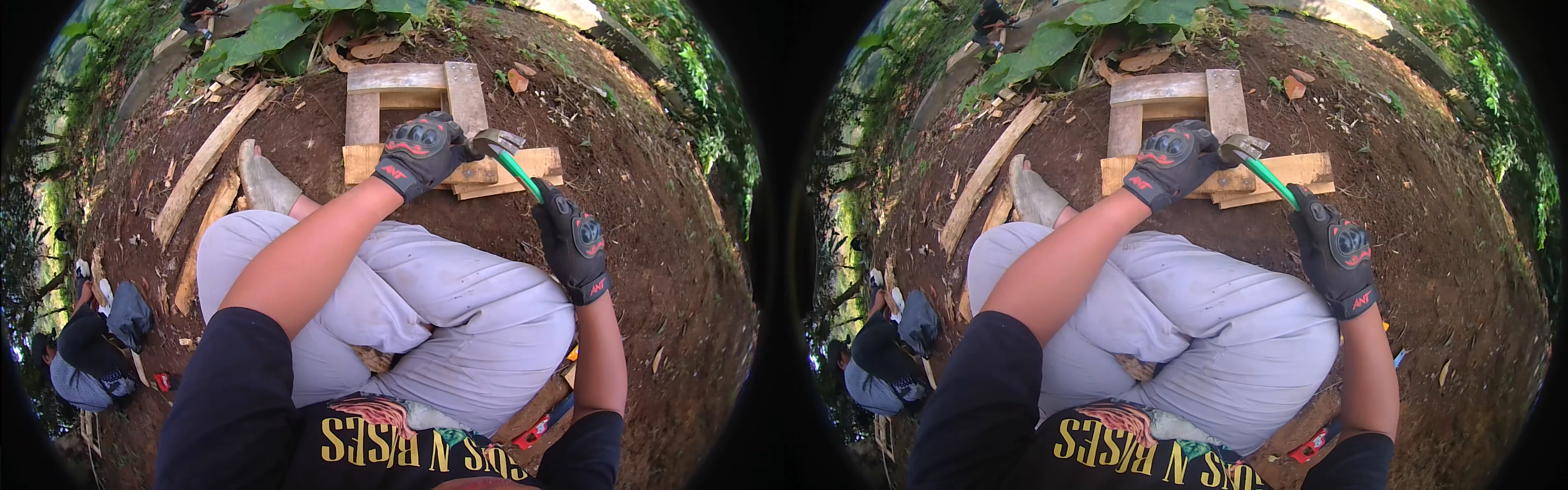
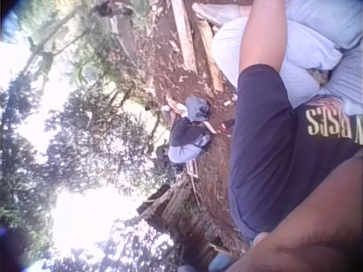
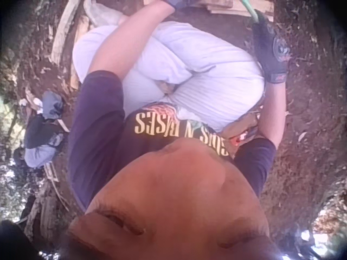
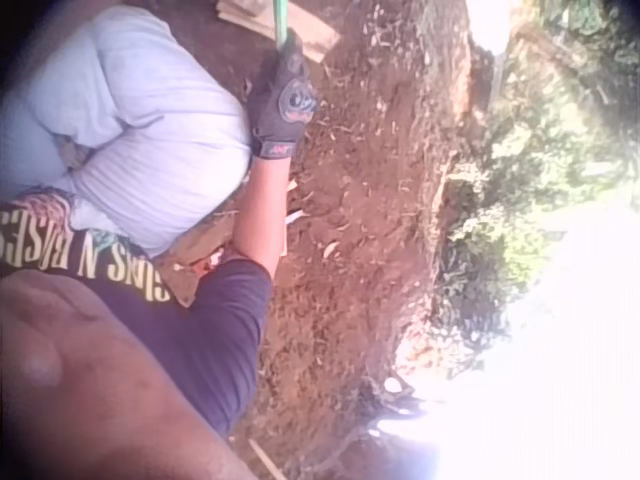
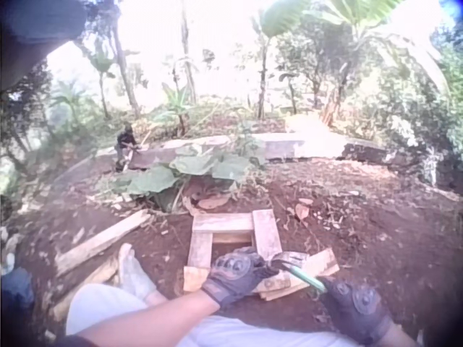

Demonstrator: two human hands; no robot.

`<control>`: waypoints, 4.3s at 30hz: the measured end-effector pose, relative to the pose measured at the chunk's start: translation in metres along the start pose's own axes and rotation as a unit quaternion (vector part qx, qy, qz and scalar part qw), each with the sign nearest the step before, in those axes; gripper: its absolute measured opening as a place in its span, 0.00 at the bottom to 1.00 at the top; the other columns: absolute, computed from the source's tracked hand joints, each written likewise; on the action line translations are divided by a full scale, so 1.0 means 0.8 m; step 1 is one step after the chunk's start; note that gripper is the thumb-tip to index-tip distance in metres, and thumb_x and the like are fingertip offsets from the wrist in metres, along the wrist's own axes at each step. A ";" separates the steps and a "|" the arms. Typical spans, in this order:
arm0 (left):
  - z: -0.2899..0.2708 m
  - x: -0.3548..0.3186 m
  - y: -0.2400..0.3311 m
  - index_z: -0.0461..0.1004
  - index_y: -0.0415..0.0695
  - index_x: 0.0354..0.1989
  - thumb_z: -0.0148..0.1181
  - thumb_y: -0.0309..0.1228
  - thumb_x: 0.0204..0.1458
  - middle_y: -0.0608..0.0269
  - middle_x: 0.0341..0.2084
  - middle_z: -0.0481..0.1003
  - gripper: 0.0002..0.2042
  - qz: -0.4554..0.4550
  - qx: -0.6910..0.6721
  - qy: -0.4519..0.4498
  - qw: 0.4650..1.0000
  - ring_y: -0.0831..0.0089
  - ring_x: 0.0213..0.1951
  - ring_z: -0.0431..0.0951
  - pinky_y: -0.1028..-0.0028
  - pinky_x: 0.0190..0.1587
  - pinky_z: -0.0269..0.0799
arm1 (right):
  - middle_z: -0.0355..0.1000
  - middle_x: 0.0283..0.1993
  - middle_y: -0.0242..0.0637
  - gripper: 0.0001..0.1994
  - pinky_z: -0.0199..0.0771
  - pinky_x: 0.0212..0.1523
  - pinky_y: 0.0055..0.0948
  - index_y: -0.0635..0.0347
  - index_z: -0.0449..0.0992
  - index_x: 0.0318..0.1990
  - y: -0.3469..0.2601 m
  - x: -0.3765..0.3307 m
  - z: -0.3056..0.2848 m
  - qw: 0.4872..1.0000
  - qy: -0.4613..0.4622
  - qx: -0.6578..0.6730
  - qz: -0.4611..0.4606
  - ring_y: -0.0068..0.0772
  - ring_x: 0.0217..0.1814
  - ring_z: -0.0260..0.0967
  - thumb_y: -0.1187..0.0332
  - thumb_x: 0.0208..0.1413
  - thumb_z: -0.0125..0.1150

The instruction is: The person sits on the ground and assembles a small wooden frame using a hammer and nails. They position wooden planks, insert nails, and hammer them into place to secure the structure.

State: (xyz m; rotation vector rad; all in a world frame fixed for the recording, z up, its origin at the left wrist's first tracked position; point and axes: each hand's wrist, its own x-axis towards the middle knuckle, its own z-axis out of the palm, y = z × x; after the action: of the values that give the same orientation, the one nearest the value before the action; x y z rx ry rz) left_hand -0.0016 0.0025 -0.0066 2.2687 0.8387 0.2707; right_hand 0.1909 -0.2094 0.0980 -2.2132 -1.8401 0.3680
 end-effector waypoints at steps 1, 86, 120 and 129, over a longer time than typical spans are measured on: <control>0.001 -0.002 -0.003 0.85 0.46 0.34 0.70 0.56 0.55 0.58 0.36 0.81 0.22 0.000 0.002 0.010 1.000 0.54 0.43 0.82 0.56 0.47 0.78 | 0.82 0.52 0.51 0.20 0.83 0.48 0.47 0.50 0.77 0.66 -0.003 -0.001 -0.003 1.000 0.014 -0.004 0.009 0.56 0.50 0.82 0.69 0.67 0.63; -0.014 -0.032 0.007 0.76 0.43 0.51 0.62 0.31 0.55 0.53 0.45 0.82 0.15 0.002 0.274 -0.107 0.956 0.57 0.50 0.84 0.56 0.49 0.79 | 0.78 0.35 0.52 0.09 0.75 0.32 0.52 0.58 0.77 0.50 0.063 -0.024 0.042 0.980 -0.108 -0.156 -0.053 0.57 0.34 0.78 0.65 0.68 0.61; -0.016 -0.040 -0.013 0.76 0.44 0.53 0.65 0.31 0.51 0.55 0.47 0.82 0.19 -0.041 0.249 -0.118 0.960 0.57 0.49 0.84 0.55 0.48 0.78 | 0.76 0.35 0.53 0.08 0.73 0.34 0.52 0.58 0.76 0.44 -0.046 0.021 -0.037 0.991 0.090 -0.041 0.086 0.57 0.36 0.77 0.64 0.71 0.56; -0.022 -0.040 -0.014 0.76 0.45 0.53 0.66 0.32 0.52 0.55 0.47 0.82 0.19 -0.036 0.266 -0.106 0.958 0.57 0.51 0.84 0.54 0.49 0.78 | 0.76 0.34 0.55 0.11 0.74 0.35 0.56 0.58 0.75 0.42 -0.051 0.037 -0.037 0.983 0.114 -0.010 0.145 0.61 0.35 0.76 0.61 0.72 0.53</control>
State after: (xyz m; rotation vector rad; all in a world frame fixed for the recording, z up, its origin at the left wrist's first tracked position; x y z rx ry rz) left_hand -0.0384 -0.0023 0.0003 2.6876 0.9606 -0.2624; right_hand 0.1685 -0.1737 0.1382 -2.4266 -1.4150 0.1389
